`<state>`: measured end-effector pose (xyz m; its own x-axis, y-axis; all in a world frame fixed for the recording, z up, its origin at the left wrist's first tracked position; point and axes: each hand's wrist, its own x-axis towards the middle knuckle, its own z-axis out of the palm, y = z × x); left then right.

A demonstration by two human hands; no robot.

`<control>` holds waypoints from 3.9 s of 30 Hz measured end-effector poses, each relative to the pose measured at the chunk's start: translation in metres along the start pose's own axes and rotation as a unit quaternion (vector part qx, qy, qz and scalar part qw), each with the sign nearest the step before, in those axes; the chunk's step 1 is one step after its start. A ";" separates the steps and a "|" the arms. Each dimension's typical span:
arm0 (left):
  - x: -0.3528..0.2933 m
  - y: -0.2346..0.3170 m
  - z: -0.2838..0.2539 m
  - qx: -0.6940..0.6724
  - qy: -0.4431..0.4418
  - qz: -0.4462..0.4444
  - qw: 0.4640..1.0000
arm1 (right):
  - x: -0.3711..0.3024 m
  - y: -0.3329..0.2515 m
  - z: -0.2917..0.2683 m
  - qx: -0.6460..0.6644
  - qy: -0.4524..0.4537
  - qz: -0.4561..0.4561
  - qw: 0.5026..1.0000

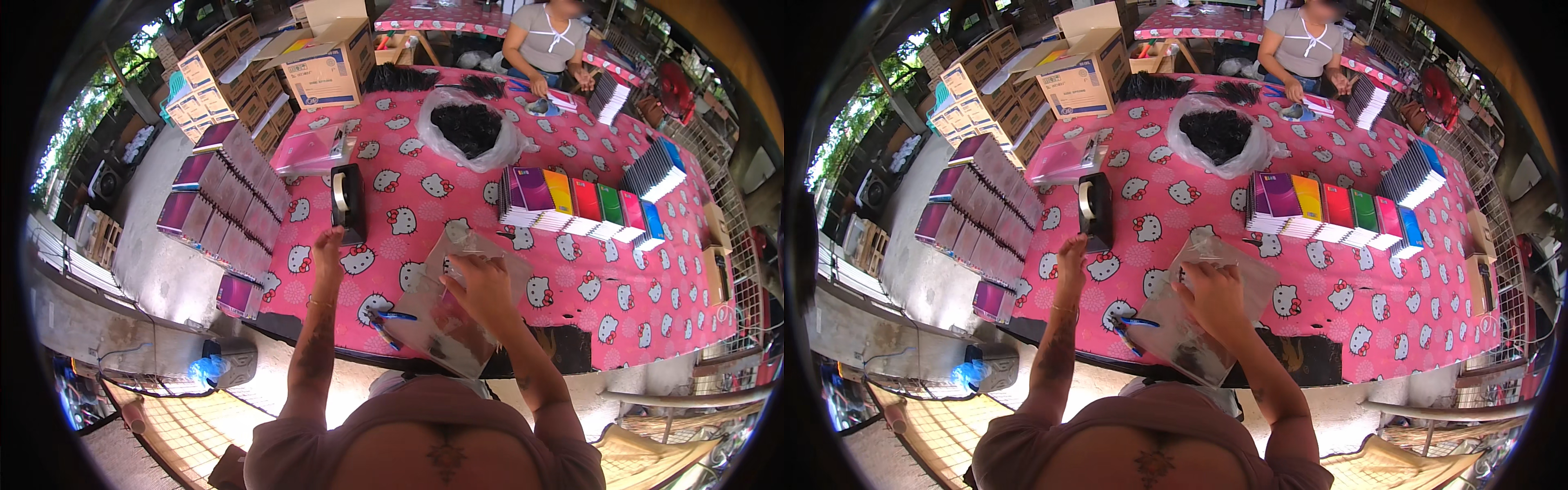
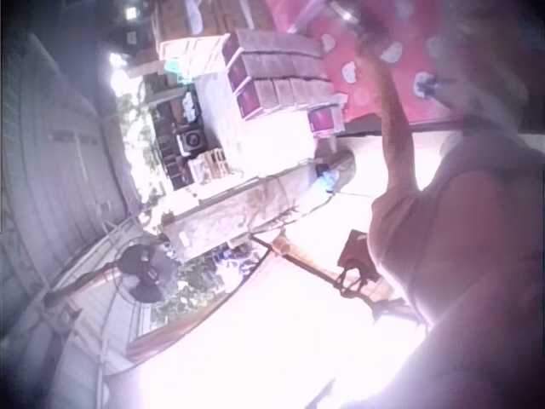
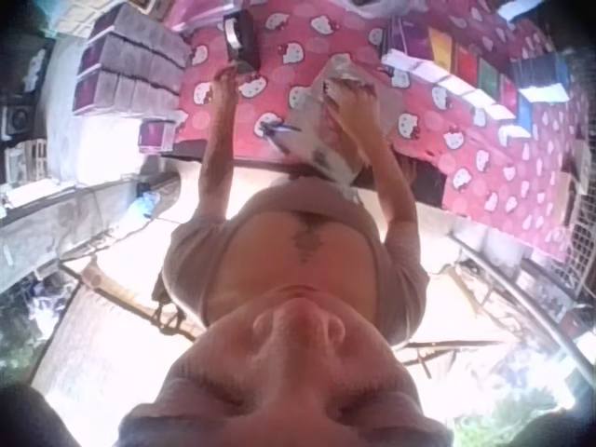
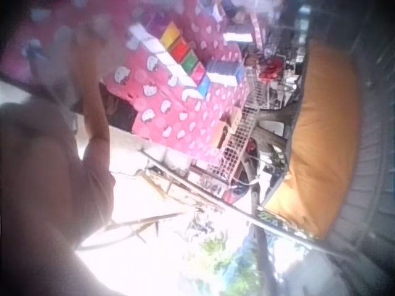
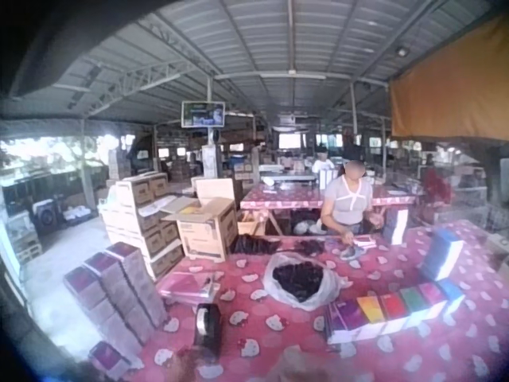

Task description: The person picks up colorful booklets from several stacks on a table and places them into small plastic bags, then seals the bags using tape from a dispenser.

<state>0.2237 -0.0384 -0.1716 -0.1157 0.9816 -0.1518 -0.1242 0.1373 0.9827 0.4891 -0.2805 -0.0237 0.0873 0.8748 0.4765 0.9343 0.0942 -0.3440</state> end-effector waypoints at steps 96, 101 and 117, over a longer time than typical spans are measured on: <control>0.004 0.031 0.022 0.019 -0.042 -0.001 0.999 | -0.027 0.088 0.072 0.460 0.035 0.247 0.852; -0.023 -0.016 0.019 -0.176 -0.043 -0.006 0.983 | -0.027 0.088 0.067 0.442 0.030 0.244 0.863; -0.097 0.119 0.221 0.509 -0.667 0.232 0.492 | -0.030 0.082 0.063 0.460 0.040 0.248 0.852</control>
<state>0.4381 -0.0878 -0.0169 0.9354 0.0582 -0.3489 0.2471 -0.8133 0.5267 0.5415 -0.2694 -0.1175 0.4490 0.8841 0.1292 0.1122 0.0876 -0.9898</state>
